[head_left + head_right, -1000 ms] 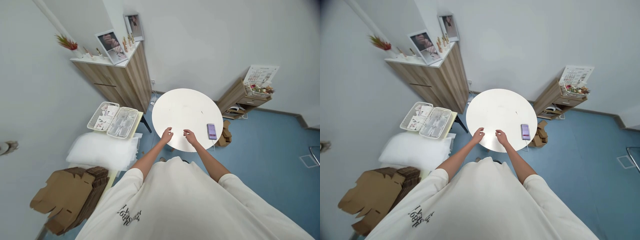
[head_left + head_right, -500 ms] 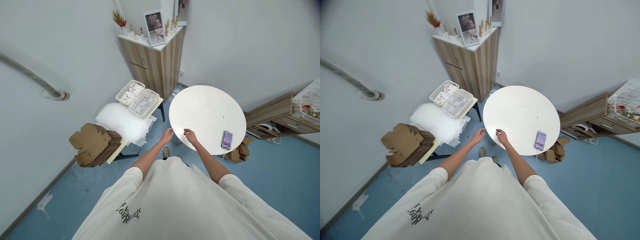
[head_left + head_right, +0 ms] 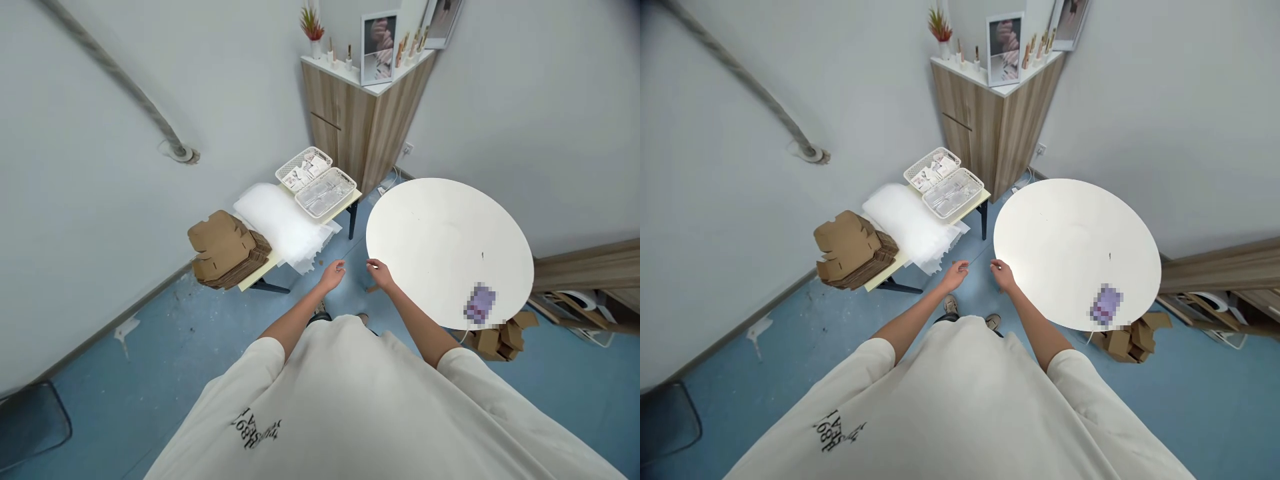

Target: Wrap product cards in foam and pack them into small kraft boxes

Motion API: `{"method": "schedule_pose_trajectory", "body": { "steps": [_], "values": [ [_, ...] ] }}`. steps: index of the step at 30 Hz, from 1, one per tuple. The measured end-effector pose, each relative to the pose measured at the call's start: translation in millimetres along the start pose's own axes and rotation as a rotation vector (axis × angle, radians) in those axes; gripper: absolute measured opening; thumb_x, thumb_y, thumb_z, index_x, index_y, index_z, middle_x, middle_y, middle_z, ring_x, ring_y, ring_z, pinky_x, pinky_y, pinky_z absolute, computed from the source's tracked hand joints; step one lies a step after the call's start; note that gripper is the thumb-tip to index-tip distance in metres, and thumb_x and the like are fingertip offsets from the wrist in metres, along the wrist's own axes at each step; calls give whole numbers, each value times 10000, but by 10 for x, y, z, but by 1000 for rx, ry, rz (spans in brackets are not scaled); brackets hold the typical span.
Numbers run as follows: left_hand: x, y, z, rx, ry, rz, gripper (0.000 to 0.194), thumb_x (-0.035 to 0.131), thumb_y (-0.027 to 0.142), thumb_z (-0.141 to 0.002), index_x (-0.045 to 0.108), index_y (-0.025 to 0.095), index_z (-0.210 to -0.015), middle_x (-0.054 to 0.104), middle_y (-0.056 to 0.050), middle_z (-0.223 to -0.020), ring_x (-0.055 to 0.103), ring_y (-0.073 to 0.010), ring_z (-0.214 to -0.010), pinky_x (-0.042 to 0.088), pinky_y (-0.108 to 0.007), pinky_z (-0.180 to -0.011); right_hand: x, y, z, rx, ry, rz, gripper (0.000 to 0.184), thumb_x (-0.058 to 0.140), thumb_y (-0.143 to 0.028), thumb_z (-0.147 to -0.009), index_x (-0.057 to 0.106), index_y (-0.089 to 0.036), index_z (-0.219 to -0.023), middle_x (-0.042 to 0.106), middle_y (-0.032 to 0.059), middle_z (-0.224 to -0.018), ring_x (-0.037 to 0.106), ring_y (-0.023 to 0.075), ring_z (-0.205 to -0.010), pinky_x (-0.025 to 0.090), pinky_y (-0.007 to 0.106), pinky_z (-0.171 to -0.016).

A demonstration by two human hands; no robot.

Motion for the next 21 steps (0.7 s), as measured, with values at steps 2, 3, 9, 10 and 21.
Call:
{"method": "schedule_pose_trajectory", "body": {
  "steps": [2,3,9,10,21],
  "values": [
    [-125,-8,-21,3,18,19,375,557,218,-912,632,204,-1280,634,-118,-1375,646,-254,-1206,509,-388,-1039,65,-120,-55,-18,-6,24,401,553,-412,-874,682,-235,-1210,692,83,-1253,679,247,-1077,547,418,-953],
    [-189,-12,-32,2,20,27,373,564,225,-911,634,210,-1277,633,-115,-1378,645,-256,-1208,512,-388,-1034,101,-183,-86,-28,-7,35,408,555,-419,-876,680,-237,-1220,690,83,-1260,674,249,-1093,545,420,-957],
    [-672,-75,-174,25,6,61,366,567,238,-911,637,236,-1270,629,-89,-1393,630,-241,-1236,518,-365,-1027,425,-585,-295,-51,4,84,432,554,-439,-893,675,-247,-1260,678,88,-1284,651,268,-1150,536,440,-975],
    [-769,-98,-218,39,3,69,365,563,232,-911,636,233,-1269,628,-90,-1393,631,-237,-1232,517,-367,-1029,502,-653,-331,-47,5,88,435,556,-443,-895,672,-248,-1266,673,90,-1295,647,274,-1156,534,447,-980],
    [-1872,-230,-760,113,35,57,348,548,158,-906,630,211,-1241,637,-86,-1353,652,-201,-1153,504,-365,-1031,1397,-1325,-735,-42,22,80,418,558,-413,-911,667,-219,-1265,666,121,-1310,665,280,-1105,523,450,-984]
  ]
}}
Point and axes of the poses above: each hand's wrist, its own z-axis away from the middle knuckle, its own x-axis out of the palm, y = z × x, the point moved 9 cm from there along -z, towards the middle knuckle
